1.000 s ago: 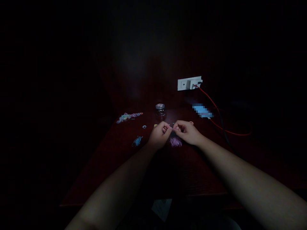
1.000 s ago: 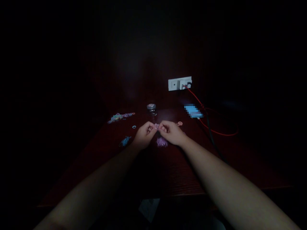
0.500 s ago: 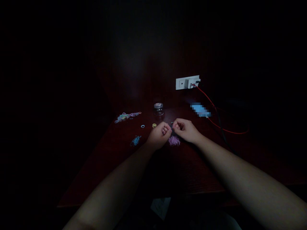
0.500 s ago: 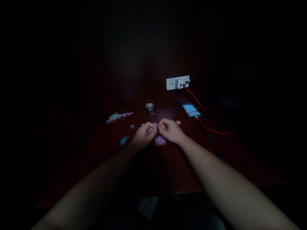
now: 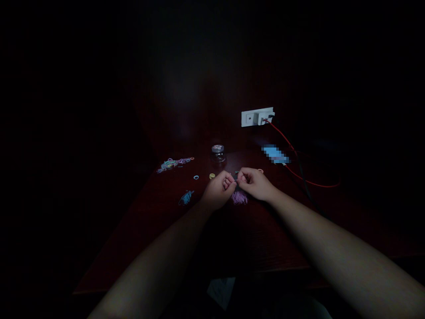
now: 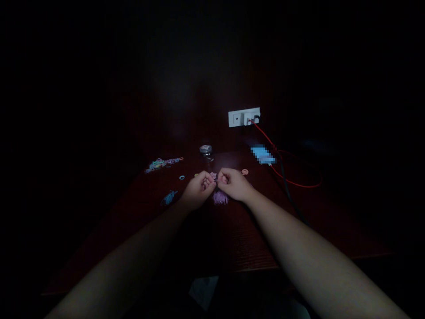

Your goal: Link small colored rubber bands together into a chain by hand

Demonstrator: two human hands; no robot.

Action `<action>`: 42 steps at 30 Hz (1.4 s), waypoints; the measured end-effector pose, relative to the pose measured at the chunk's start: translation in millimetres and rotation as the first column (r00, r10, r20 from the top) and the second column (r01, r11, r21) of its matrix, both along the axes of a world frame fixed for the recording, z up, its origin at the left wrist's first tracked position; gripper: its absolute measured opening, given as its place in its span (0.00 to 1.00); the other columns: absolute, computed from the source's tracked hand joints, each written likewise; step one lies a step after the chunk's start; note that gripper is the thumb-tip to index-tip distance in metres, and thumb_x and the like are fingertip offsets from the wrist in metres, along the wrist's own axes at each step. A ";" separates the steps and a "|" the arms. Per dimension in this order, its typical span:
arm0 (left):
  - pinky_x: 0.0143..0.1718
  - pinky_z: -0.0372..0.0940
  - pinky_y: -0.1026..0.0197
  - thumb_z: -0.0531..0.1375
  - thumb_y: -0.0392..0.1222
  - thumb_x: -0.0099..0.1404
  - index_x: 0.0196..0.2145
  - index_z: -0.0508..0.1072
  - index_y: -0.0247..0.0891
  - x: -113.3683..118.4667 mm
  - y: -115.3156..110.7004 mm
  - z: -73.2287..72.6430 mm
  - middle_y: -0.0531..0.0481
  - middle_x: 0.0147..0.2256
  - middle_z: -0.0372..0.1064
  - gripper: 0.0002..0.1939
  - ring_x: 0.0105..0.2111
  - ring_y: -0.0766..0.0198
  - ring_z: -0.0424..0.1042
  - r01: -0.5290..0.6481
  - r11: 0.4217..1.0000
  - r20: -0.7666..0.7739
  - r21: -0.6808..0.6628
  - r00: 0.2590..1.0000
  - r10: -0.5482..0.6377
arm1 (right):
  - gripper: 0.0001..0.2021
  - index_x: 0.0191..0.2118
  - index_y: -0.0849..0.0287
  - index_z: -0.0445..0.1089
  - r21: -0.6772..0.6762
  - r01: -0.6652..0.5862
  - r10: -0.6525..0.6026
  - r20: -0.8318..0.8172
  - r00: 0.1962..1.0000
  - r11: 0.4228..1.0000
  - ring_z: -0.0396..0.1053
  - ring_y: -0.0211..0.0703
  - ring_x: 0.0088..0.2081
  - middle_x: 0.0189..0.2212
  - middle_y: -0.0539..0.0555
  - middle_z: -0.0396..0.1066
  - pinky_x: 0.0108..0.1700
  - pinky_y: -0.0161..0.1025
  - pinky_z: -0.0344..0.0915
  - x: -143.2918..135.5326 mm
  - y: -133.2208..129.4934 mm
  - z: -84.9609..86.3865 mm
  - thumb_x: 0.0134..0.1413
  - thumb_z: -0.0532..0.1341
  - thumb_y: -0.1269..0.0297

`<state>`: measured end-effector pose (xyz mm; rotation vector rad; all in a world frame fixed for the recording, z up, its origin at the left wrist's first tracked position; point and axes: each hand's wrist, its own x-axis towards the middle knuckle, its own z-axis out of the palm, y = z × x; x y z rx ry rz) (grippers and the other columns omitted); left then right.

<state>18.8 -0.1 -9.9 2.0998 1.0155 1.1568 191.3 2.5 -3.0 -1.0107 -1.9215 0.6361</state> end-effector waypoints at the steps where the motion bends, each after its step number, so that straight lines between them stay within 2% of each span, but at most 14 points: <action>1: 0.26 0.57 0.68 0.57 0.40 0.61 0.31 0.64 0.37 0.0 0.1 0.0 0.55 0.25 0.62 0.04 0.24 0.71 0.61 -0.008 1.000 0.001 0.007 1.000 0.008 | 0.03 0.25 0.60 0.62 0.001 -0.005 0.005 -0.001 1.000 1.000 0.54 0.33 0.23 0.19 0.46 0.58 0.26 0.33 0.51 0.1 0.0 0.1 0.45 0.58 0.69; 8: 0.26 0.58 0.68 0.57 0.38 0.59 0.30 0.65 0.36 0.6 2.4 0.5 0.55 0.24 0.62 0.04 0.24 0.71 0.61 -0.076 0.997 0.016 0.017 0.997 0.075 | 0.03 0.25 0.60 0.60 0.031 -0.057 0.057 -0.014 0.998 0.998 0.54 0.33 0.24 0.21 0.46 0.57 0.27 0.32 0.52 -1.3 -3.1 2.5 0.45 0.56 0.70; 15: 0.26 0.58 0.68 0.58 0.40 0.60 0.29 0.66 0.36 1.1 2.8 0.1 0.55 0.24 0.62 0.06 0.24 0.71 0.61 -0.074 0.997 0.071 -0.027 0.995 0.076 | 0.03 0.25 0.60 0.60 -0.010 -0.098 0.097 -0.065 0.993 0.995 0.53 0.33 0.24 0.20 0.46 0.56 0.26 0.33 0.51 -2.5 -3.3 1.5 0.45 0.57 0.70; 21: 0.28 0.59 0.68 0.58 0.40 0.61 0.31 0.66 0.36 0.2 2.7 -1.6 0.54 0.26 0.63 0.05 0.26 0.71 0.62 -0.031 0.999 0.086 -0.010 0.996 0.031 | 0.02 0.26 0.60 0.61 0.014 -0.060 0.060 -0.056 0.997 0.998 0.53 0.33 0.24 0.21 0.46 0.56 0.27 0.33 0.52 -1.1 -0.1 -0.5 0.46 0.56 0.71; 32: 0.27 0.59 0.68 0.58 0.40 0.60 0.32 0.67 0.36 -0.6 4.1 -1.6 0.53 0.27 0.66 0.04 0.26 0.71 0.63 -0.072 0.995 0.038 0.063 0.997 0.070 | 0.01 0.30 0.61 0.63 0.034 -0.026 0.028 -0.053 0.998 0.999 0.56 0.34 0.25 0.23 0.47 0.59 0.28 0.33 0.53 -0.5 0.5 -0.8 0.48 0.55 0.71; 37: 0.26 0.58 0.68 0.57 0.40 0.61 0.32 0.67 0.36 -0.1 3.7 -2.0 0.53 0.27 0.65 0.04 0.26 0.70 0.63 -0.070 0.995 0.023 0.070 0.997 0.069 | 0.10 0.28 0.61 0.64 0.028 -0.028 0.028 0.002 1.000 0.999 0.57 0.35 0.26 0.23 0.49 0.61 0.29 0.34 0.54 -0.2 -0.6 2.6 0.56 0.52 0.63; 42: 0.27 0.59 0.68 0.58 0.40 0.60 0.32 0.67 0.36 0.2 2.8 -0.6 0.53 0.27 0.66 0.05 0.26 0.70 0.63 -0.053 0.997 0.021 0.061 0.998 0.051 | 0.12 0.26 0.61 0.62 0.040 -0.004 0.002 0.038 0.999 0.999 0.57 0.35 0.25 0.22 0.48 0.60 0.29 0.33 0.53 -0.9 -0.4 2.8 0.57 0.52 0.61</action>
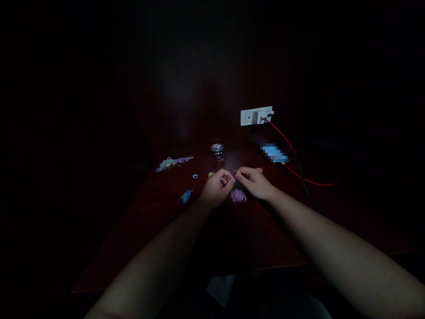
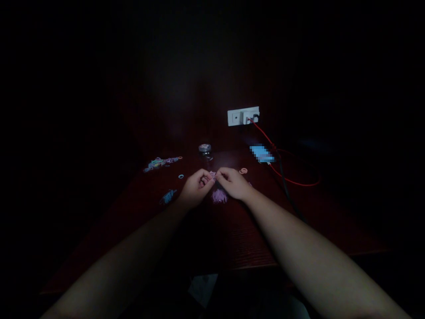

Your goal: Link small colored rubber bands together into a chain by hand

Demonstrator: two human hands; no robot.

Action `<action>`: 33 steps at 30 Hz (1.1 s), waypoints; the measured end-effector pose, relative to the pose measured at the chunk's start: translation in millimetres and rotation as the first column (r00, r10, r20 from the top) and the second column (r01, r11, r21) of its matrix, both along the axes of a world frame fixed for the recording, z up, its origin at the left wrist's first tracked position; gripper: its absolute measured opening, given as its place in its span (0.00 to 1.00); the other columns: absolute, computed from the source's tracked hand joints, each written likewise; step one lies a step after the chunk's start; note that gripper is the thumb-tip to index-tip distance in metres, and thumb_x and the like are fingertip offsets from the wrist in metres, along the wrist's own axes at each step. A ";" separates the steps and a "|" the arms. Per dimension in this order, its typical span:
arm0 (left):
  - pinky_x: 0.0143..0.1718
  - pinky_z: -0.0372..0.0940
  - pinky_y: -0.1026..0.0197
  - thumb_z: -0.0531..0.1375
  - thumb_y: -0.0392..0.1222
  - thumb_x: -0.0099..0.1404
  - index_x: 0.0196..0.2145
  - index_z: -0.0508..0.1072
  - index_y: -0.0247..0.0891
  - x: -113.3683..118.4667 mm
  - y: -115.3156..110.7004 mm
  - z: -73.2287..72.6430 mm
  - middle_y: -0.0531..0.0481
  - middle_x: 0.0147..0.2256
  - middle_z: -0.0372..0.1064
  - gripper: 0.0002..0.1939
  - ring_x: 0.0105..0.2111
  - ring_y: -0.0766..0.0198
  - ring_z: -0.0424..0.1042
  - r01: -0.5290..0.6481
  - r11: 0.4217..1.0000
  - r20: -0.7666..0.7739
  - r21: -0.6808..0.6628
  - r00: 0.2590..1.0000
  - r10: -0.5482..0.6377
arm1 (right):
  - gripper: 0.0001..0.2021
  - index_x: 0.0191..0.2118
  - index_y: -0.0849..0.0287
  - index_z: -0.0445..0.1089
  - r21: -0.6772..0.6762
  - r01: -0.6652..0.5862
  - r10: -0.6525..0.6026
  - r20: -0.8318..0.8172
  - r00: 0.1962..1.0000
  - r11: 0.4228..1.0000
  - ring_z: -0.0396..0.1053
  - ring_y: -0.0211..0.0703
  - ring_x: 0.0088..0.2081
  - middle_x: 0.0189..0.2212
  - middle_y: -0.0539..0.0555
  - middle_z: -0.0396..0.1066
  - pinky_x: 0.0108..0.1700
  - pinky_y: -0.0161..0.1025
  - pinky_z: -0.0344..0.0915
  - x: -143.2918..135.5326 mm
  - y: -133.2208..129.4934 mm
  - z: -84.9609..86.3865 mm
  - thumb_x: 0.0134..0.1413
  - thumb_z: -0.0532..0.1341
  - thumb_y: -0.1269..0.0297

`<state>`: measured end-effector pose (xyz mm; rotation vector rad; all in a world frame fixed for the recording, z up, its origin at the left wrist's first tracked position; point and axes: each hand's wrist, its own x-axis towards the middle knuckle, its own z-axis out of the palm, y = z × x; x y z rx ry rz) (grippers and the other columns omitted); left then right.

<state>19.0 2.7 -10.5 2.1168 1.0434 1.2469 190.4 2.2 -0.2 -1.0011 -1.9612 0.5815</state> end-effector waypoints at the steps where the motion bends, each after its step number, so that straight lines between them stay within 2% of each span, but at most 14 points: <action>1: 0.27 0.60 0.68 0.58 0.40 0.60 0.32 0.67 0.36 0.0 -0.2 0.4 0.53 0.28 0.66 0.05 0.26 0.70 0.63 -0.001 1.000 -0.003 0.000 1.000 0.001 | 0.12 0.26 0.61 0.62 0.009 0.005 -0.005 0.005 1.000 1.000 0.57 0.35 0.25 0.22 0.48 0.60 0.29 0.33 0.53 0.0 0.2 -0.4 0.57 0.53 0.62; 9: 0.29 0.62 0.67 0.60 0.40 0.58 0.34 0.68 0.36 -0.4 -1.7 1.0 0.53 0.29 0.68 0.06 0.27 0.70 0.65 -0.010 1.000 -0.015 -0.013 1.000 0.010 | 0.09 0.29 0.61 0.65 0.064 0.039 -0.039 -0.005 0.999 0.997 0.59 0.35 0.26 0.23 0.49 0.64 0.29 0.33 0.54 0.2 0.2 -0.9 0.56 0.54 0.63; 13: 0.29 0.62 0.67 0.60 0.41 0.59 0.35 0.69 0.36 -0.6 -0.1 -0.9 0.52 0.29 0.69 0.07 0.27 0.70 0.66 -0.031 0.999 -0.001 -0.018 1.000 0.031 | 0.08 0.29 0.62 0.66 0.045 0.030 -0.030 -0.018 0.999 0.999 0.59 0.35 0.26 0.23 0.49 0.64 0.29 0.33 0.55 -0.9 -1.6 0.5 0.55 0.55 0.63; 20: 0.27 0.62 0.68 0.59 0.40 0.59 0.31 0.72 0.35 -1.0 1.0 1.1 0.52 0.27 0.70 0.06 0.25 0.70 0.66 -0.051 0.998 -0.024 -0.029 0.998 0.050 | 0.07 0.29 0.62 0.67 0.036 0.015 -0.014 -0.012 1.000 0.999 0.59 0.35 0.25 0.22 0.49 0.64 0.29 0.33 0.55 -1.6 -2.7 1.9 0.54 0.56 0.64; 27: 0.27 0.62 0.68 0.59 0.41 0.59 0.32 0.73 0.34 -1.5 2.7 -1.3 0.52 0.26 0.70 0.07 0.25 0.70 0.65 -0.065 0.997 -0.032 -0.044 0.997 0.063 | 0.09 0.31 0.63 0.70 0.059 0.065 -0.067 0.038 0.997 0.996 0.62 0.36 0.27 0.25 0.51 0.69 0.31 0.34 0.56 -0.5 -1.5 1.4 0.55 0.55 0.65; 33: 0.26 0.60 0.68 0.58 0.41 0.60 0.31 0.71 0.35 -2.7 4.7 -2.9 0.52 0.25 0.68 0.07 0.24 0.71 0.65 -0.072 0.997 -0.005 0.005 0.997 0.072 | 0.09 0.33 0.63 0.73 0.069 0.103 -0.105 0.037 0.994 0.992 0.63 0.36 0.26 0.26 0.52 0.71 0.30 0.34 0.57 -1.6 -2.1 2.4 0.54 0.56 0.66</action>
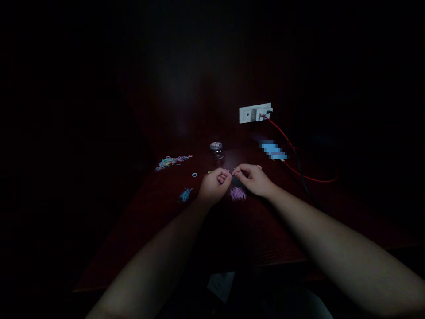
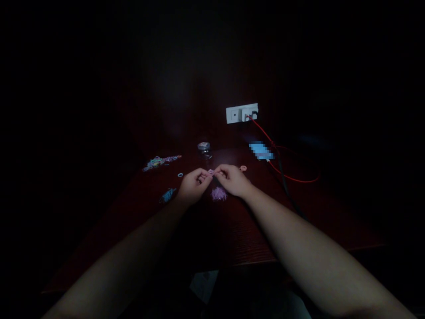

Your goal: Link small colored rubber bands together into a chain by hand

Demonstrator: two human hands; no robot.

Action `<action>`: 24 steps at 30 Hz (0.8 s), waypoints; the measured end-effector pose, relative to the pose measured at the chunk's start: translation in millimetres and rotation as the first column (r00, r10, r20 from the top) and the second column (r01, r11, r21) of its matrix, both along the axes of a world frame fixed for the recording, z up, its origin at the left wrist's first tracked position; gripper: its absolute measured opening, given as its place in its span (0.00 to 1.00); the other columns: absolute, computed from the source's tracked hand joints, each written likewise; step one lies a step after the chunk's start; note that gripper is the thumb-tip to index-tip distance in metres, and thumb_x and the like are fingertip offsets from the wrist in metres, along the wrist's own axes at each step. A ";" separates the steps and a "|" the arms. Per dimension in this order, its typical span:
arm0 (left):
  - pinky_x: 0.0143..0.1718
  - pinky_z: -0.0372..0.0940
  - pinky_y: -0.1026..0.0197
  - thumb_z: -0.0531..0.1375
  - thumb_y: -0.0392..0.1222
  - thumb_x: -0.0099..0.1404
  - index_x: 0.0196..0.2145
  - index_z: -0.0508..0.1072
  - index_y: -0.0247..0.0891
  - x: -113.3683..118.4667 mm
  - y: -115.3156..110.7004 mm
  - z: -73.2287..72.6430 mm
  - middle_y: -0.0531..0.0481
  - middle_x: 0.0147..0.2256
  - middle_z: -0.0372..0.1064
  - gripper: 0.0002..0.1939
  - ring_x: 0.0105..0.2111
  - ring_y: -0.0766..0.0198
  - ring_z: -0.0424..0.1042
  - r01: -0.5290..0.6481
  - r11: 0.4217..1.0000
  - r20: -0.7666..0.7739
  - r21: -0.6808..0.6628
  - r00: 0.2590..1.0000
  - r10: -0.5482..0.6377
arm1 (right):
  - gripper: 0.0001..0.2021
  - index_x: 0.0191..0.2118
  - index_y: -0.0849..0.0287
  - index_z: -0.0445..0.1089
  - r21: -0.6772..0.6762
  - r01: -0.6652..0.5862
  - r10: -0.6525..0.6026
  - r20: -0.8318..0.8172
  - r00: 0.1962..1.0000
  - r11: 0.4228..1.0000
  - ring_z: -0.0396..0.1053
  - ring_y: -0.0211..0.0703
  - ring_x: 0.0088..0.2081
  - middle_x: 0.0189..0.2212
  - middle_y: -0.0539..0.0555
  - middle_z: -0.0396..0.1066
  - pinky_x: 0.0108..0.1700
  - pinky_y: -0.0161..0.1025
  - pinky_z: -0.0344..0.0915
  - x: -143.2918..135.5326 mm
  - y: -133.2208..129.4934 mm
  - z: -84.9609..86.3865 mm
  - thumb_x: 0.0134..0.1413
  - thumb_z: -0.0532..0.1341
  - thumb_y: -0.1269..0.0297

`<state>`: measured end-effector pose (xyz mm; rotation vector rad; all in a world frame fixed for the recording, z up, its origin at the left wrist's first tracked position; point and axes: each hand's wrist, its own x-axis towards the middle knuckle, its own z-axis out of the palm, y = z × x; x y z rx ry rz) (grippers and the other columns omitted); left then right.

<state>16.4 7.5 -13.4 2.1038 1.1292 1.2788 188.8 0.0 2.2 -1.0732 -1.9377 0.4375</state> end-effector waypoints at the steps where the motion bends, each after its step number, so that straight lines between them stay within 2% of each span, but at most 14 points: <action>1: 0.26 0.60 0.68 0.58 0.41 0.60 0.30 0.71 0.35 -0.2 0.1 -0.1 0.52 0.25 0.68 0.07 0.24 0.71 0.64 -0.004 1.000 0.001 0.001 1.000 0.004 | 0.09 0.34 0.63 0.73 0.004 0.008 -0.008 -0.006 1.000 1.000 0.62 0.36 0.26 0.26 0.52 0.71 0.30 0.34 0.56 0.0 0.2 0.0 0.54 0.56 0.67; 9: 0.26 0.60 0.68 0.59 0.41 0.59 0.31 0.71 0.35 -1.3 1.5 -2.1 0.52 0.26 0.69 0.06 0.25 0.71 0.64 0.007 1.000 0.000 0.015 1.000 -0.007 | 0.08 0.35 0.62 0.70 0.005 0.019 -0.018 -0.074 0.997 1.000 0.61 0.36 0.26 0.26 0.51 0.68 0.29 0.34 0.56 1.0 0.6 1.1 0.54 0.54 0.68; 24: 0.26 0.61 0.68 0.59 0.39 0.58 0.28 0.70 0.35 0.4 -4.0 5.3 0.52 0.25 0.68 0.05 0.24 0.71 0.64 0.019 1.000 -0.018 -0.007 1.000 -0.019 | 0.07 0.29 0.61 0.67 0.020 0.001 0.000 -0.049 0.999 1.000 0.60 0.36 0.26 0.23 0.51 0.65 0.28 0.33 0.56 1.2 -0.5 1.6 0.53 0.55 0.65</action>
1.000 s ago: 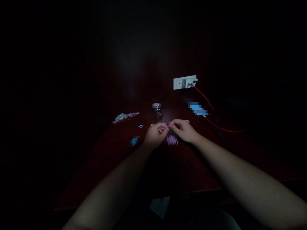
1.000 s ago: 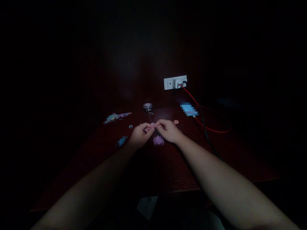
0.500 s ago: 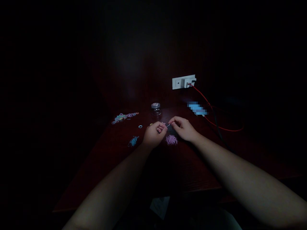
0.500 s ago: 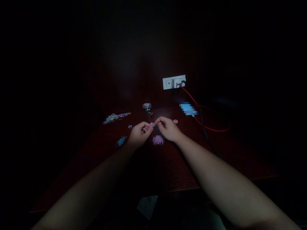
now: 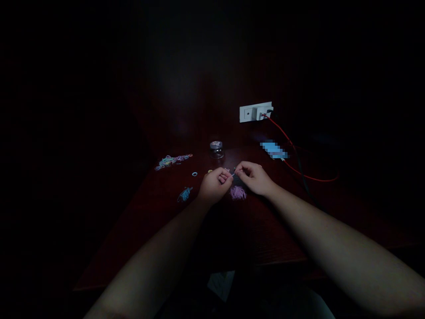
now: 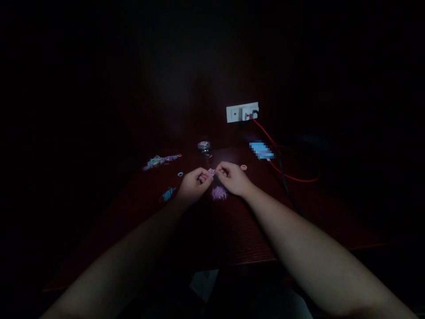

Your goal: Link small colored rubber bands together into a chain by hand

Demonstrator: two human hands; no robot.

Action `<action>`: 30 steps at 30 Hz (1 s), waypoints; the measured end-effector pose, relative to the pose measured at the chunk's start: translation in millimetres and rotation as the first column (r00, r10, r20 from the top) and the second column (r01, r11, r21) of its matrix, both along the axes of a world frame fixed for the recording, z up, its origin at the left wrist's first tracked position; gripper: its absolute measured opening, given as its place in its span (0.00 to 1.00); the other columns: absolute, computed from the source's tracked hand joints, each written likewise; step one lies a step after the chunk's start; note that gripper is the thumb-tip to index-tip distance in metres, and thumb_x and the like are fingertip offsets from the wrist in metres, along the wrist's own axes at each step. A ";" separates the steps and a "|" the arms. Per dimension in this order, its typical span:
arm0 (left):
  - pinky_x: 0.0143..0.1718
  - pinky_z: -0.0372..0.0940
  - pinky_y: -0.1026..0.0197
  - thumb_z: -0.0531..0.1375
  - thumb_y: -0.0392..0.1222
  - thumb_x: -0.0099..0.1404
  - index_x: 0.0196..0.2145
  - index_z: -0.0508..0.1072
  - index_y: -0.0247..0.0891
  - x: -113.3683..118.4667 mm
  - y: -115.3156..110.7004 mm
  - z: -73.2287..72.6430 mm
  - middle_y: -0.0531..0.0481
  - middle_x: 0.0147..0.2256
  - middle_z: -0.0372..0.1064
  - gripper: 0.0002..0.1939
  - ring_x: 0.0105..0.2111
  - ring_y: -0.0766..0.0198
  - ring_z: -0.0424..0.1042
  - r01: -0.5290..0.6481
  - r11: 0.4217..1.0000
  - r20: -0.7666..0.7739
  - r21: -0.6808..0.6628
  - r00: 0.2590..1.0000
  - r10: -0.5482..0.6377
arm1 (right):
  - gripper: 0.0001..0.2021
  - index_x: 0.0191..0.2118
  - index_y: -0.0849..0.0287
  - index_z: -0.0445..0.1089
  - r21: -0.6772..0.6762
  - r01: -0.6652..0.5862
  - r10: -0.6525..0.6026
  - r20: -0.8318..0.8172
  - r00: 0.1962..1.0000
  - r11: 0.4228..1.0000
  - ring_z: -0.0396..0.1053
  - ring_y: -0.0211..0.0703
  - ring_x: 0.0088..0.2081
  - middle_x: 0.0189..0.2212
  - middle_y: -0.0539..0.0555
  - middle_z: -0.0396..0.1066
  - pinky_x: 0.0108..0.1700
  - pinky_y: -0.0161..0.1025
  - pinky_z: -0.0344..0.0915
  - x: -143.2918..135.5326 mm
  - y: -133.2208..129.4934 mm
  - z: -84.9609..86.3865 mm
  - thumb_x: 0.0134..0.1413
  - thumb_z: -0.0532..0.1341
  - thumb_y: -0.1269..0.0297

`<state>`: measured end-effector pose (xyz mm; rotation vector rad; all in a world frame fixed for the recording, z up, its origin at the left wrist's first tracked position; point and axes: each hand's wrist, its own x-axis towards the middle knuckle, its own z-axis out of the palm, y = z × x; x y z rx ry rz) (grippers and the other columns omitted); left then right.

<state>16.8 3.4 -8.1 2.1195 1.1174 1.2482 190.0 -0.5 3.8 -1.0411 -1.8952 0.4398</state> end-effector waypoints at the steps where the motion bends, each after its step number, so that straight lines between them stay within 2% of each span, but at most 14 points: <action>1: 0.26 0.61 0.68 0.59 0.39 0.58 0.28 0.71 0.35 0.2 -1.2 1.2 0.52 0.25 0.68 0.05 0.24 0.71 0.64 0.015 1.000 -0.012 -0.004 1.000 -0.015 | 0.07 0.28 0.61 0.67 0.001 -0.005 0.005 -0.004 1.000 1.000 0.60 0.36 0.26 0.23 0.50 0.65 0.28 0.34 0.56 0.1 0.3 -0.3 0.53 0.55 0.65; 6: 0.26 0.60 0.68 0.58 0.39 0.59 0.30 0.73 0.36 0.4 -7.4 7.5 0.53 0.24 0.68 0.05 0.24 0.70 0.63 0.107 0.994 -0.078 0.007 0.991 -0.106 | 0.06 0.28 0.61 0.67 0.000 -0.032 0.032 -0.027 0.999 0.999 0.60 0.36 0.26 0.24 0.50 0.66 0.29 0.34 0.57 0.4 1.1 -2.0 0.51 0.56 0.67; 13: 0.26 0.59 0.68 0.58 0.39 0.59 0.29 0.73 0.36 -1.0 -6.7 5.7 0.54 0.24 0.67 0.06 0.23 0.71 0.62 0.126 0.992 -0.074 -0.027 0.989 -0.128 | 0.05 0.28 0.62 0.67 -0.064 -0.080 0.073 -0.111 0.991 0.995 0.56 0.34 0.22 0.20 0.48 0.61 0.24 0.33 0.53 -0.5 3.2 -5.5 0.48 0.58 0.66; 20: 0.25 0.58 0.69 0.58 0.38 0.59 0.28 0.73 0.36 -1.3 -7.2 6.7 0.54 0.22 0.66 0.05 0.22 0.71 0.61 0.115 0.993 -0.082 -0.008 0.990 -0.115 | 0.04 0.26 0.62 0.66 -0.073 -0.091 0.079 -0.148 0.986 0.993 0.56 0.34 0.22 0.19 0.48 0.61 0.25 0.33 0.54 -0.3 4.0 -6.0 0.47 0.59 0.67; 26: 0.25 0.58 0.68 0.58 0.38 0.59 0.29 0.73 0.35 -2.7 -6.1 8.1 0.54 0.22 0.67 0.06 0.22 0.71 0.62 0.102 0.994 -0.102 0.024 0.990 -0.099 | 0.03 0.25 0.61 0.66 -0.087 -0.046 0.034 -0.134 0.990 0.995 0.57 0.34 0.22 0.20 0.48 0.61 0.25 0.33 0.54 1.3 6.7 -7.4 0.45 0.58 0.68; 30: 0.25 0.58 0.69 0.57 0.38 0.59 0.28 0.73 0.35 -4.2 -5.4 7.8 0.54 0.22 0.68 0.06 0.22 0.72 0.63 0.096 0.995 -0.122 0.030 0.988 -0.092 | 0.02 0.25 0.61 0.65 -0.081 0.066 -0.076 -0.131 0.988 0.995 0.57 0.33 0.22 0.20 0.48 0.61 0.25 0.33 0.54 4.2 9.7 -8.4 0.44 0.57 0.69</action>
